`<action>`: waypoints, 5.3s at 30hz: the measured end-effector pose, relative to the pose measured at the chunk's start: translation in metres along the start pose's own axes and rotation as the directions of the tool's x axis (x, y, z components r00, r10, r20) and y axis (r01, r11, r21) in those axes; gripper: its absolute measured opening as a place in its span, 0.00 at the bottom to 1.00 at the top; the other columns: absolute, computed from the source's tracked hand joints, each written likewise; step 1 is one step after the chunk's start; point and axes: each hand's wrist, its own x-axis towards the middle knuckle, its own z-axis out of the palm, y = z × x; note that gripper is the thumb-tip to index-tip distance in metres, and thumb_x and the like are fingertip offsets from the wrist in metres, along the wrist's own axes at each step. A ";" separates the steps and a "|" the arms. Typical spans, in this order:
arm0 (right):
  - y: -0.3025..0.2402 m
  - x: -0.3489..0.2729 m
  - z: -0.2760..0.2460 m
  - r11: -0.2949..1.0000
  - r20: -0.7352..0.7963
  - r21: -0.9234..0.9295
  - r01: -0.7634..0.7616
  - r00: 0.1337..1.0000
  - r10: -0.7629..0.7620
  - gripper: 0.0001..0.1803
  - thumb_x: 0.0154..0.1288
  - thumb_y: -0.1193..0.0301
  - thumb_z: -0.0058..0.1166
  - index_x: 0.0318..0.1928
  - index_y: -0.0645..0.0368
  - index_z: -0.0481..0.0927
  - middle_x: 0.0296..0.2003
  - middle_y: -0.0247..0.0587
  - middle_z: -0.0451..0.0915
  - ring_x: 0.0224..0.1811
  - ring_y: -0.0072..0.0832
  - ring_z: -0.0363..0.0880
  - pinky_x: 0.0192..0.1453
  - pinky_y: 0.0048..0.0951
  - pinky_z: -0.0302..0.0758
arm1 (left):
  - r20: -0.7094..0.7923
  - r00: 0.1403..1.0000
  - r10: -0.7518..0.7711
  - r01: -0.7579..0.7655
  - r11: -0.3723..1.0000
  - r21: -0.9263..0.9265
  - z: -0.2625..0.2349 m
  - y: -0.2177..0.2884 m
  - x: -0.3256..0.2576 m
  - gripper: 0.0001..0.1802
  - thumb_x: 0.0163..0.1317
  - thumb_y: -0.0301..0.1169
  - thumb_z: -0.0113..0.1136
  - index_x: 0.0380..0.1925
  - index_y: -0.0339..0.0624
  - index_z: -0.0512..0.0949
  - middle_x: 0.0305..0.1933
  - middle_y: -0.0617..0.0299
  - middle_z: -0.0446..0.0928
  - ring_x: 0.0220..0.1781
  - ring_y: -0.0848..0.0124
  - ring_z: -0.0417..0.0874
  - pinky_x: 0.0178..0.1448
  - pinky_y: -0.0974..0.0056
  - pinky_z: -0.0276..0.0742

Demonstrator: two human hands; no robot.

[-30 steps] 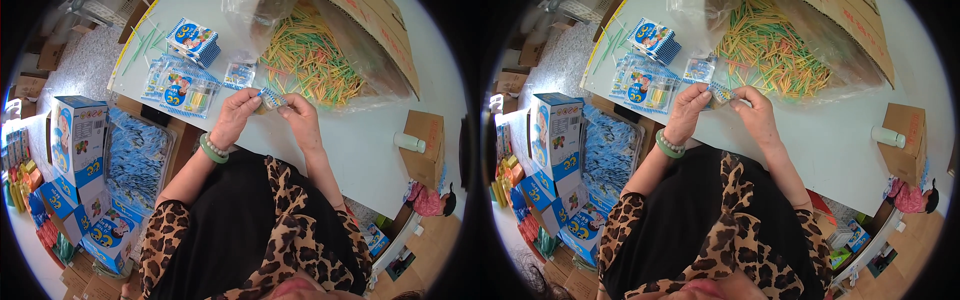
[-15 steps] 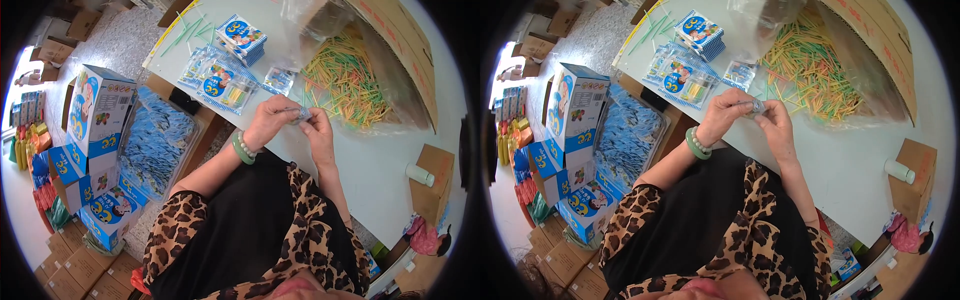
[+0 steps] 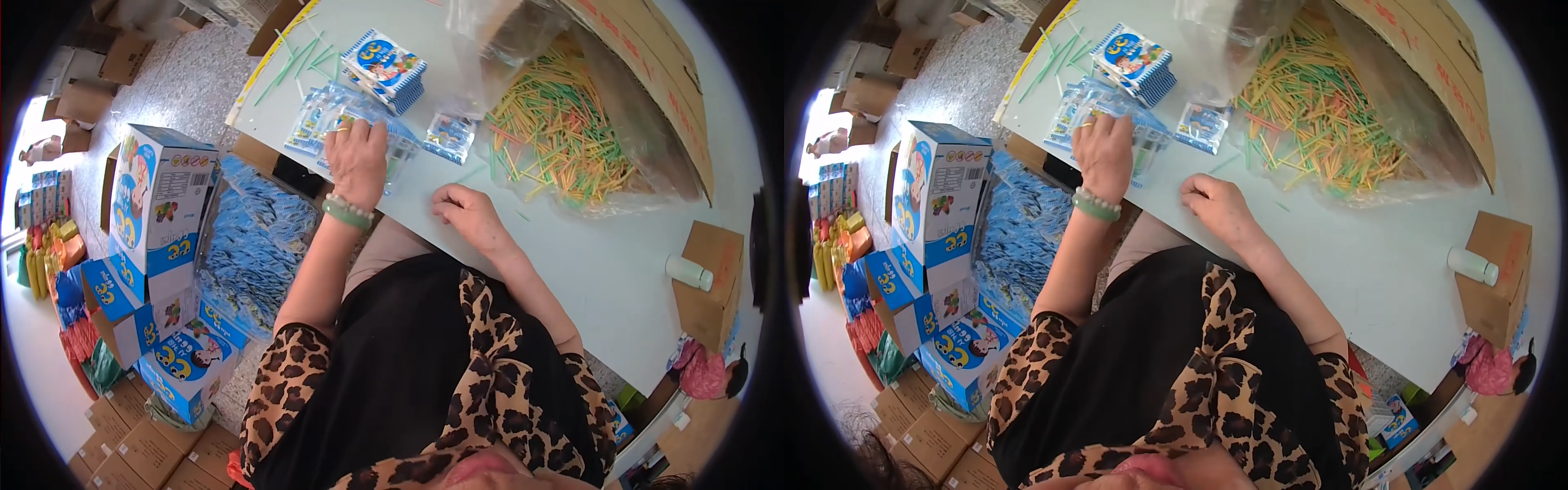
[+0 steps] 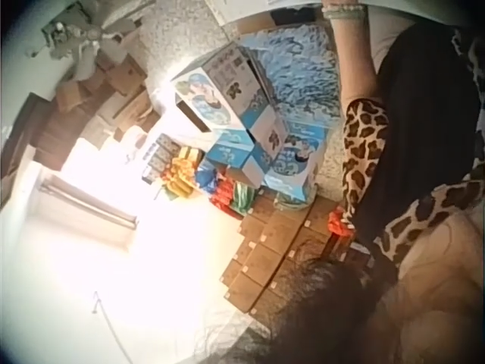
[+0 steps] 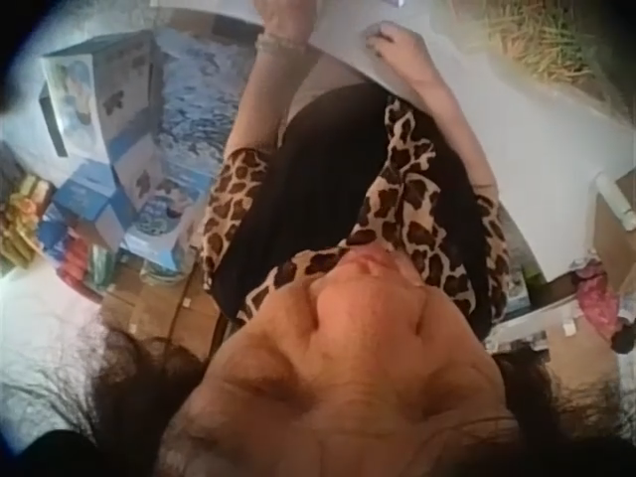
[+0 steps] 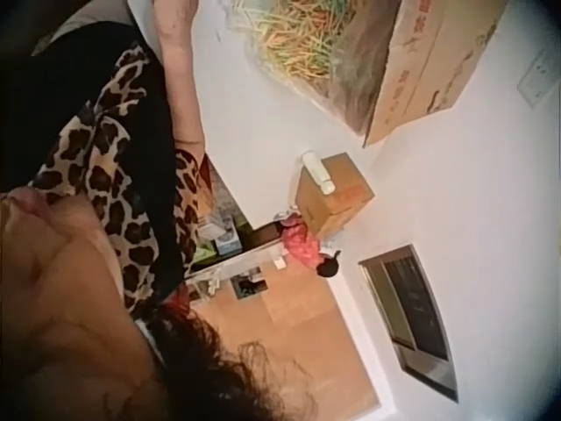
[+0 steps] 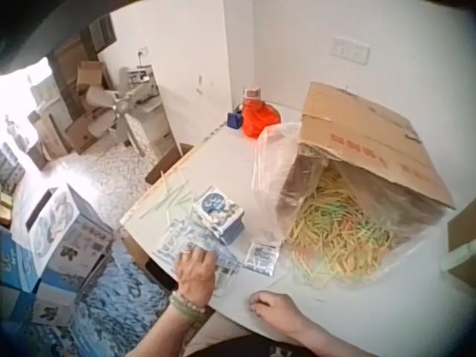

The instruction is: Packaging small colorful plastic items into individual bags and placing them in a container.

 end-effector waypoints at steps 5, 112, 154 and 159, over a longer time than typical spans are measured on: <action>-0.006 0.010 0.008 0.979 -0.054 -0.201 -0.038 0.998 0.028 0.14 0.61 0.70 0.54 0.45 0.65 0.76 0.29 0.38 0.78 0.25 0.21 0.75 0.31 0.25 0.73 | -0.090 0.988 -0.129 0.117 0.985 -0.130 0.014 -0.006 -0.003 0.19 0.53 0.35 0.64 0.45 0.45 0.77 0.36 0.59 0.74 0.39 0.59 0.75 0.46 0.57 0.67; -0.019 0.057 0.022 0.917 0.112 -0.009 0.400 0.911 -0.396 0.37 0.45 0.84 0.67 0.59 0.55 0.69 0.53 0.32 0.75 0.55 0.23 0.73 0.60 0.25 0.69 | 0.464 0.885 -0.023 0.444 -0.255 -0.859 0.010 -0.017 -0.066 0.62 0.35 0.49 0.80 0.67 0.39 0.54 0.58 0.54 0.68 0.61 0.67 0.69 0.63 0.63 0.67; 0.010 0.026 0.015 0.851 -0.126 0.007 0.525 0.845 -0.520 0.48 0.42 0.68 0.76 0.63 0.60 0.61 0.58 0.42 0.67 0.59 0.31 0.68 0.64 0.34 0.65 | 0.245 0.962 0.117 0.211 0.251 -0.945 -0.016 -0.008 -0.043 0.31 0.49 0.23 0.69 0.55 0.45 0.70 0.49 0.57 0.77 0.54 0.62 0.78 0.58 0.61 0.72; 0.017 0.039 0.037 0.852 -0.136 -0.196 0.485 0.847 -0.513 0.46 0.44 0.72 0.72 0.62 0.59 0.59 0.56 0.42 0.69 0.59 0.32 0.69 0.64 0.36 0.66 | 0.382 0.922 0.054 0.358 0.248 -0.900 0.000 -0.022 -0.059 0.32 0.45 0.23 0.70 0.53 0.44 0.70 0.49 0.56 0.76 0.54 0.61 0.78 0.58 0.61 0.73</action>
